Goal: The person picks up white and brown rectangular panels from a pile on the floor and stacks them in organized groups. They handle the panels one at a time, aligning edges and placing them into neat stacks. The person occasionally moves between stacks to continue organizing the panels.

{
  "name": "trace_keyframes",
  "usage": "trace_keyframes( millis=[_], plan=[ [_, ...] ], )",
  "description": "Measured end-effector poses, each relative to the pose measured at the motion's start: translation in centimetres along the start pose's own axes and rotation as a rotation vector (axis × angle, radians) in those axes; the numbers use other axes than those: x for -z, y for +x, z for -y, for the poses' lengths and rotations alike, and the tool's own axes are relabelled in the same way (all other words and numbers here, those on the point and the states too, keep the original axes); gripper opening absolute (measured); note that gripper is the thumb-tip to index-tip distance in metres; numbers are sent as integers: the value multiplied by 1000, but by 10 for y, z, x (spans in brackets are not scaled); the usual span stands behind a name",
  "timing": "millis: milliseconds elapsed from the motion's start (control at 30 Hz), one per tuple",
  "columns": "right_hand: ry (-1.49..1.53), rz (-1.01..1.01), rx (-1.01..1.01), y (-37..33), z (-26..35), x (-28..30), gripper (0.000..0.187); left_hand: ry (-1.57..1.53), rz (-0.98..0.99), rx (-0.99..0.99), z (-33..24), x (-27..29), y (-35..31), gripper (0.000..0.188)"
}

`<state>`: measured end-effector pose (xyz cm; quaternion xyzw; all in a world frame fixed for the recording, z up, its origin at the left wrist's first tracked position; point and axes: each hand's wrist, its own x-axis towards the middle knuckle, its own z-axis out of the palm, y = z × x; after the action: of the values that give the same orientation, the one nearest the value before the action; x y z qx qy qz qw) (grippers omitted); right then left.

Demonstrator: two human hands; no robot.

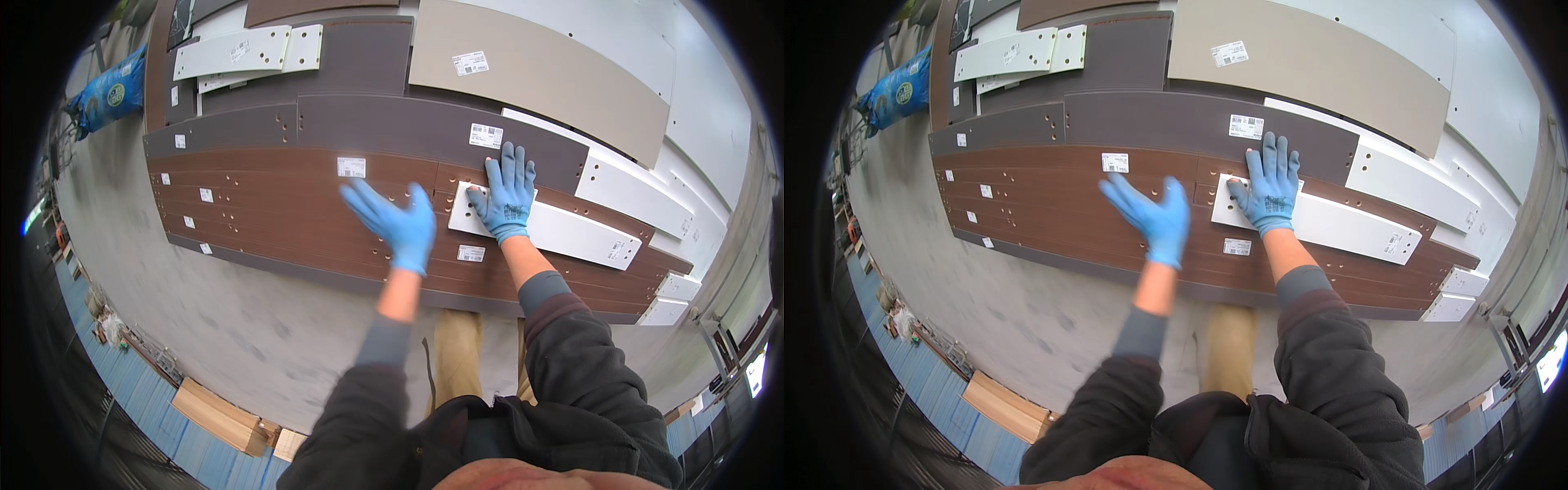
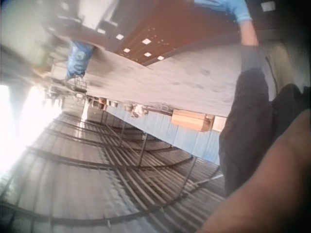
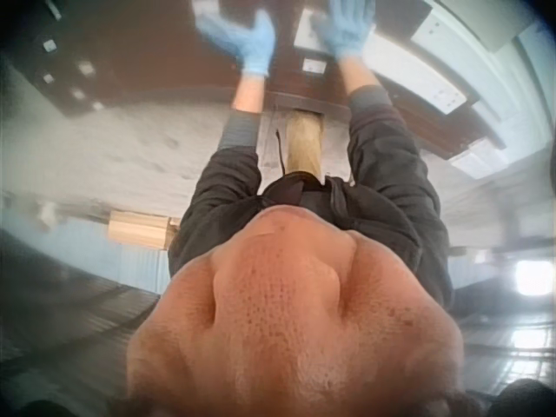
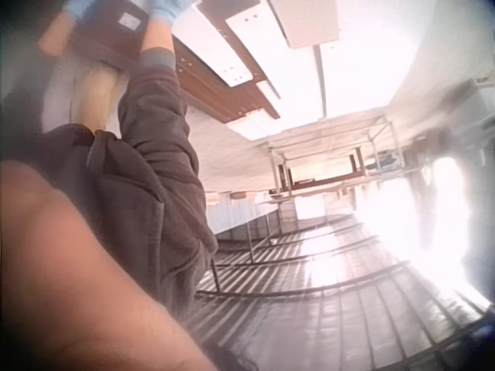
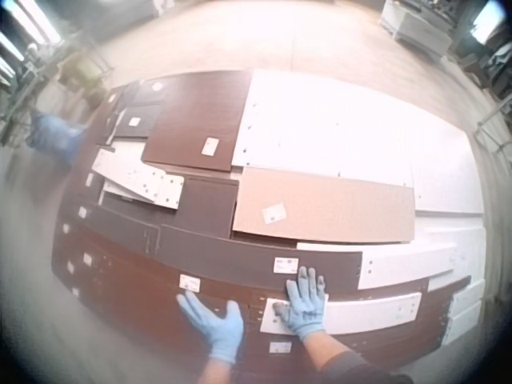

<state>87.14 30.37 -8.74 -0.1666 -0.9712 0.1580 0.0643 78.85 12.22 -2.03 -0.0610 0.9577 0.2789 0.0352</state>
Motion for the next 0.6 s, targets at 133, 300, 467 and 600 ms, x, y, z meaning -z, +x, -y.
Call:
trace_keyframes(
  millis=[133,300,467,600],
  plan=[
    [-3,9,-2,4,0,4,63,100,-301,-79,-23,-3,225,115],
    [1,30,-27,4,-2,2,64,442,10,-65,-38,-15,373,108],
    [21,32,-46,2,-3,1,60,490,144,49,-24,-40,379,111],
    [29,42,-49,4,-2,3,60,649,151,-104,-11,-31,335,118]
  ],
)
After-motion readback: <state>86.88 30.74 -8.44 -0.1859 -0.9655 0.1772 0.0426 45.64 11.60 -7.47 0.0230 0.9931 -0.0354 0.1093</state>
